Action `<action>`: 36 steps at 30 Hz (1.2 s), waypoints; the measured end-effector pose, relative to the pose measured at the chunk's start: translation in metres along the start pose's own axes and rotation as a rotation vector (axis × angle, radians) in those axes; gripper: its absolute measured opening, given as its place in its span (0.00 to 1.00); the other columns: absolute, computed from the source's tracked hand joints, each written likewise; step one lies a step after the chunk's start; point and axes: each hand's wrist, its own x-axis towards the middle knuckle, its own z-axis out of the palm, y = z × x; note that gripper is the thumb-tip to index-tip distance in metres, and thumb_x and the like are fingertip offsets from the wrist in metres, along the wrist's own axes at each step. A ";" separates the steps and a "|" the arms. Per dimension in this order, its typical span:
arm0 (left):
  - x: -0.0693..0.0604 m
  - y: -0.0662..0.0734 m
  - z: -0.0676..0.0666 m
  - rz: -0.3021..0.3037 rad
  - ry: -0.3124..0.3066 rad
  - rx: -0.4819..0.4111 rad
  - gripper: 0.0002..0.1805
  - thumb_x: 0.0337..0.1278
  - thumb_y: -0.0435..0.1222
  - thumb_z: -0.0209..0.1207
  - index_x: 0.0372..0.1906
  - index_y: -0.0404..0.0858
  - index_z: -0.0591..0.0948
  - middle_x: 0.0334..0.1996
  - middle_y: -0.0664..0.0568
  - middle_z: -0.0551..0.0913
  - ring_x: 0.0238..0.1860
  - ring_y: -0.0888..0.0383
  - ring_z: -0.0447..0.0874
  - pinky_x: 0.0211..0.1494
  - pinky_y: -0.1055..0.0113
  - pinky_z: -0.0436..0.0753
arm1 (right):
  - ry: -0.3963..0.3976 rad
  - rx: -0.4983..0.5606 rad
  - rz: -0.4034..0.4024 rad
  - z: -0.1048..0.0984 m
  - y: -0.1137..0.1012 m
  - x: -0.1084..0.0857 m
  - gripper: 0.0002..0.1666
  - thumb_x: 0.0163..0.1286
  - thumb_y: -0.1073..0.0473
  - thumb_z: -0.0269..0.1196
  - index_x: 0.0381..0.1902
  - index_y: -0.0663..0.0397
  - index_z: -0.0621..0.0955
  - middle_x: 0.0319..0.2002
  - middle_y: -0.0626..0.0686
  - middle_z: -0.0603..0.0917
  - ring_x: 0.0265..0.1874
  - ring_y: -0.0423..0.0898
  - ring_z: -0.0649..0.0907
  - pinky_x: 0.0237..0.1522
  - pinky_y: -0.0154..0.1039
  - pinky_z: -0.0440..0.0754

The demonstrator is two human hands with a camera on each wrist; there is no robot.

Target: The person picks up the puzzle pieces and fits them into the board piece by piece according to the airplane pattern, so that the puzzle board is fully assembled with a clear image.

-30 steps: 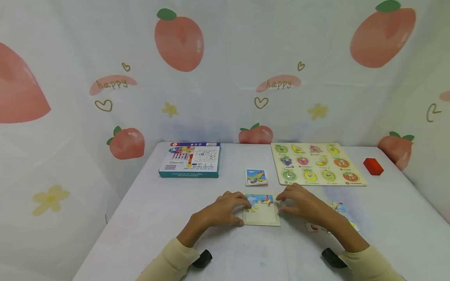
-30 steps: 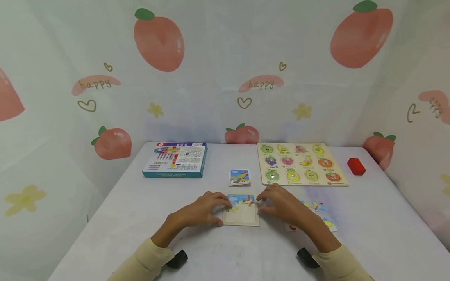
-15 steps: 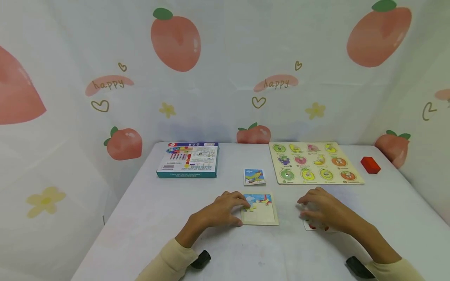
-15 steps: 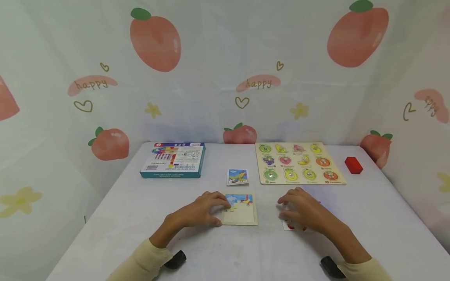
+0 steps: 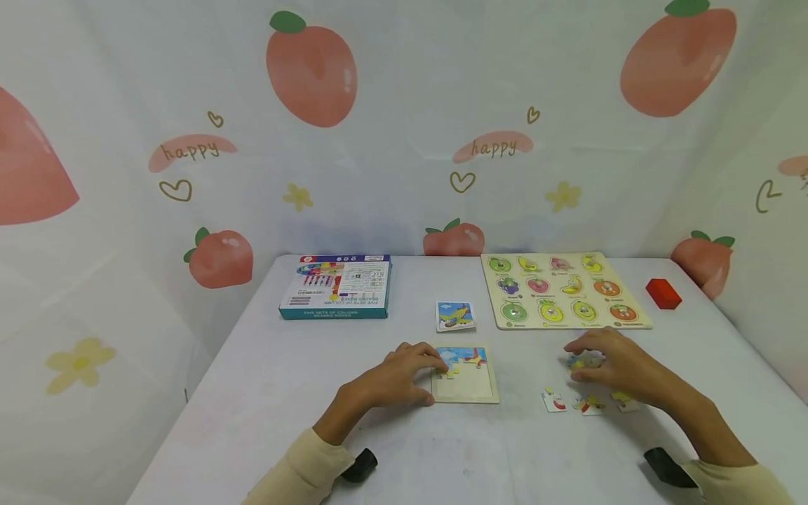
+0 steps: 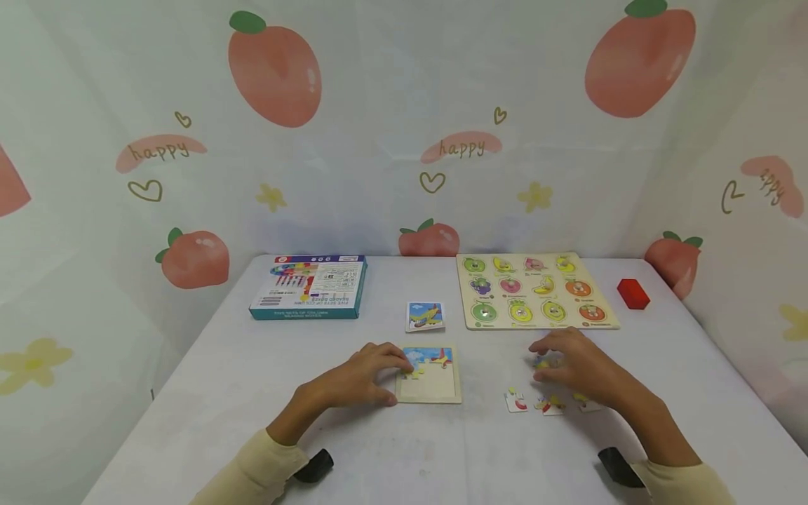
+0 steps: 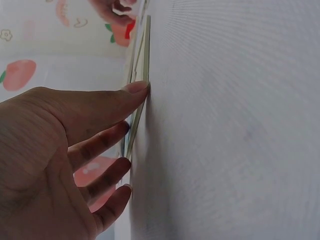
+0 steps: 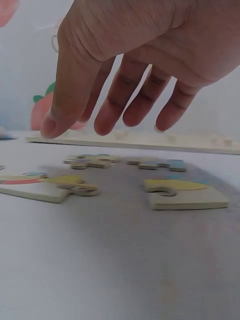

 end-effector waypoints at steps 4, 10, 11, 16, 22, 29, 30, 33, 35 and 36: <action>0.000 0.000 0.000 0.002 0.003 0.002 0.28 0.59 0.40 0.76 0.66 0.51 0.85 0.67 0.61 0.77 0.68 0.55 0.69 0.72 0.51 0.70 | -0.018 -0.010 0.018 -0.003 0.007 0.000 0.24 0.59 0.49 0.81 0.51 0.51 0.90 0.55 0.57 0.88 0.64 0.68 0.77 0.62 0.75 0.72; 0.000 0.002 -0.002 0.005 0.001 0.007 0.29 0.59 0.40 0.76 0.66 0.50 0.85 0.67 0.60 0.77 0.69 0.55 0.69 0.72 0.51 0.70 | -0.044 -0.015 0.035 -0.005 0.016 0.000 0.24 0.57 0.50 0.81 0.51 0.51 0.90 0.54 0.55 0.89 0.60 0.65 0.80 0.61 0.72 0.75; -0.001 0.002 -0.002 0.004 0.001 0.008 0.29 0.59 0.40 0.76 0.66 0.50 0.85 0.67 0.60 0.77 0.69 0.54 0.69 0.72 0.51 0.70 | -0.052 -0.012 0.035 -0.005 0.018 0.000 0.24 0.58 0.50 0.81 0.50 0.51 0.90 0.53 0.55 0.89 0.59 0.64 0.81 0.61 0.71 0.76; -0.001 0.002 -0.002 -0.003 -0.001 0.007 0.28 0.59 0.40 0.76 0.66 0.50 0.85 0.67 0.60 0.77 0.69 0.54 0.68 0.72 0.51 0.70 | -0.081 -0.010 0.039 -0.007 0.023 0.000 0.21 0.59 0.51 0.80 0.48 0.51 0.91 0.50 0.52 0.88 0.54 0.60 0.83 0.59 0.70 0.78; -0.001 0.003 -0.003 -0.002 -0.001 0.000 0.28 0.59 0.40 0.76 0.66 0.50 0.85 0.67 0.60 0.77 0.69 0.54 0.68 0.72 0.51 0.70 | -0.083 -0.023 0.045 -0.007 0.025 0.000 0.17 0.59 0.51 0.80 0.45 0.49 0.92 0.48 0.49 0.88 0.53 0.57 0.82 0.59 0.71 0.76; -0.002 0.004 -0.003 0.005 -0.005 -0.012 0.28 0.60 0.39 0.76 0.66 0.49 0.85 0.67 0.59 0.77 0.68 0.54 0.68 0.72 0.52 0.70 | -0.092 -0.020 0.064 -0.007 0.024 0.000 0.16 0.61 0.52 0.79 0.44 0.50 0.92 0.45 0.48 0.86 0.50 0.54 0.82 0.57 0.68 0.78; -0.002 0.004 -0.003 0.006 -0.005 -0.013 0.28 0.60 0.39 0.76 0.66 0.49 0.85 0.67 0.59 0.77 0.68 0.54 0.68 0.71 0.52 0.70 | -0.093 -0.021 0.064 -0.007 0.024 0.000 0.15 0.61 0.52 0.79 0.44 0.50 0.92 0.45 0.48 0.86 0.50 0.54 0.82 0.57 0.68 0.79; -0.002 0.003 -0.002 0.008 -0.003 -0.009 0.28 0.59 0.39 0.76 0.66 0.49 0.85 0.67 0.59 0.77 0.68 0.54 0.69 0.71 0.52 0.70 | -0.095 -0.019 0.065 -0.006 0.023 0.000 0.15 0.61 0.52 0.79 0.43 0.50 0.92 0.45 0.47 0.86 0.49 0.53 0.81 0.57 0.66 0.79; -0.002 0.003 -0.002 0.007 -0.002 -0.005 0.28 0.59 0.40 0.76 0.66 0.49 0.85 0.67 0.59 0.77 0.68 0.54 0.69 0.71 0.52 0.71 | -0.099 -0.023 0.063 -0.005 0.022 0.001 0.14 0.61 0.52 0.79 0.43 0.49 0.92 0.44 0.46 0.86 0.49 0.52 0.81 0.56 0.64 0.80; -0.002 0.002 -0.002 0.008 -0.001 -0.003 0.28 0.59 0.40 0.76 0.66 0.49 0.85 0.67 0.59 0.77 0.68 0.54 0.69 0.71 0.52 0.71 | -0.100 -0.025 0.065 -0.005 0.021 0.001 0.14 0.60 0.51 0.79 0.42 0.48 0.92 0.44 0.45 0.86 0.48 0.51 0.81 0.55 0.62 0.81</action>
